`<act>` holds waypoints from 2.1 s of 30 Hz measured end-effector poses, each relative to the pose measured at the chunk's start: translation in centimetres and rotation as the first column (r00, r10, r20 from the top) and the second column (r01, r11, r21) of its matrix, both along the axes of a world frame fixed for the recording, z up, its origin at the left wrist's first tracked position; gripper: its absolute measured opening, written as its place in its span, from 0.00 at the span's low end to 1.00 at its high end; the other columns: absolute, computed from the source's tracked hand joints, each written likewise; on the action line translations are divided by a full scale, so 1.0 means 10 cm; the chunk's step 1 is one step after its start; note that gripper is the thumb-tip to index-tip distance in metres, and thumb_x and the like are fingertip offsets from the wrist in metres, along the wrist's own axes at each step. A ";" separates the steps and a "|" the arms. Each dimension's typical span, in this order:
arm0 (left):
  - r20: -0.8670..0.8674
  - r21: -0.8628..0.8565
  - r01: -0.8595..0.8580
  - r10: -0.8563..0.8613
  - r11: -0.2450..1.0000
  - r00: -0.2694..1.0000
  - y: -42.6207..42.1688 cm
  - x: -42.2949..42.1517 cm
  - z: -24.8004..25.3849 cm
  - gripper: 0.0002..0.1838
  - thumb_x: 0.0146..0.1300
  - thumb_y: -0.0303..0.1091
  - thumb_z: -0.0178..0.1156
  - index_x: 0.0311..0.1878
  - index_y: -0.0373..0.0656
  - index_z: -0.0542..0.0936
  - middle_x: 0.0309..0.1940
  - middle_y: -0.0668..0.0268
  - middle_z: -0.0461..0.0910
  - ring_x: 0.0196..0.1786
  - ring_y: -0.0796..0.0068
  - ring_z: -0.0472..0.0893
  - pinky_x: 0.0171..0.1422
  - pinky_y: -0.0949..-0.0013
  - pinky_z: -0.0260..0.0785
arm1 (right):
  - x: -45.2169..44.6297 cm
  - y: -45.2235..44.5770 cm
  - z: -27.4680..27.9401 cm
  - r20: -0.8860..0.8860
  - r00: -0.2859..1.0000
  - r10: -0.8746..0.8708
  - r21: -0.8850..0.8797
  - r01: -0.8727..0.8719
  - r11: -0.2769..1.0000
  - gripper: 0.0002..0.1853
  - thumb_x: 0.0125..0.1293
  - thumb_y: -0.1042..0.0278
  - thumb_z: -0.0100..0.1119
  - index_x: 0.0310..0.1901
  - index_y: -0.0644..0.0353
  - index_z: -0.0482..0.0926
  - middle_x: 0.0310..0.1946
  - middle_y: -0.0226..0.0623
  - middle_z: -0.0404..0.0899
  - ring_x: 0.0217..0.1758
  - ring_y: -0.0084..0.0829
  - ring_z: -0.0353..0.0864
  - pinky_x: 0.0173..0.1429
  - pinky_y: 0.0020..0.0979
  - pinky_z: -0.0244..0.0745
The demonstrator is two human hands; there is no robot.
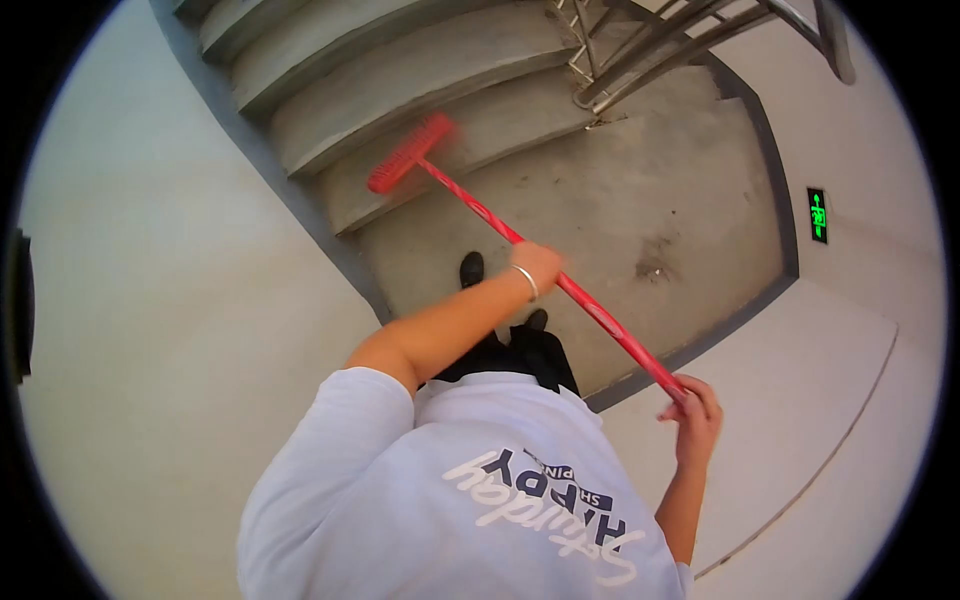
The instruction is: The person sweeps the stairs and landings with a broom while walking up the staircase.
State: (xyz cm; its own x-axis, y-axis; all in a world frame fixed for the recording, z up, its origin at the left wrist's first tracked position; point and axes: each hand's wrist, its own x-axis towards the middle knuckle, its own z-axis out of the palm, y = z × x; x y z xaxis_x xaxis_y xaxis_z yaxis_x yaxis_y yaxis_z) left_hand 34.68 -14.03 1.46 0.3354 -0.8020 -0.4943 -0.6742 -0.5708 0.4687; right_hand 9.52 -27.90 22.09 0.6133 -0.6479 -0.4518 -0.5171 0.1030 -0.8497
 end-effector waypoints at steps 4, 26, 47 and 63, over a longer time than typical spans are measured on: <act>0.142 0.018 -0.005 0.002 1.000 0.990 0.18 0.08 -0.62 0.10 0.53 0.33 0.59 0.39 0.43 0.81 0.40 0.59 0.80 0.41 0.53 0.80 0.45 0.56 0.72 | 0.32 0.17 -0.47 -0.357 0.832 0.425 0.309 -0.324 0.894 0.19 0.65 0.66 0.48 0.57 0.64 0.71 0.32 0.37 0.77 0.21 0.21 0.73 0.26 0.23 0.74; 0.288 -0.120 -0.066 0.098 0.991 0.953 -0.07 -1.69 -0.91 0.06 0.47 0.36 0.62 0.28 0.46 0.81 0.33 0.62 0.79 0.38 0.59 0.80 0.40 0.58 0.72 | -1.46 -0.25 -1.20 -0.258 0.728 0.636 -0.081 -0.672 0.736 0.24 0.62 0.71 0.54 0.61 0.55 0.69 0.29 0.45 0.79 0.28 0.32 0.78 0.36 0.29 0.72; 0.309 -0.202 -0.177 0.235 0.963 0.922 0.32 -1.14 -1.12 0.10 0.46 0.36 0.62 0.34 0.45 0.81 0.36 0.61 0.79 0.40 0.56 0.80 0.40 0.60 0.72 | -0.58 -0.05 -1.02 -0.302 0.628 0.717 -0.040 -0.760 0.649 0.24 0.61 0.74 0.53 0.60 0.56 0.70 0.38 0.45 0.82 0.33 0.33 0.79 0.42 0.28 0.72; -0.005 -0.122 -0.479 0.482 0.870 0.876 0.44 -1.05 -0.64 0.11 0.49 0.39 0.61 0.34 0.44 0.82 0.37 0.55 0.79 0.37 0.57 0.81 0.41 0.58 0.74 | 0.53 -0.09 -0.12 -0.512 0.404 0.758 -0.224 -0.915 0.336 0.21 0.51 0.77 0.59 0.49 0.52 0.80 0.28 0.46 0.79 0.28 0.42 0.77 0.35 0.35 0.72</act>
State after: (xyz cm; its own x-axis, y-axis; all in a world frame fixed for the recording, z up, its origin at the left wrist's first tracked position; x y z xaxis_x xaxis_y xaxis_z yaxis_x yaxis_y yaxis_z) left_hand 24.16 -9.62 -4.96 0.7045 -0.5898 -0.3947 -0.3430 -0.7699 0.5382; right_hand 14.83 -28.79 20.85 0.8396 -0.0052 -0.5432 -0.3049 -0.8320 -0.4634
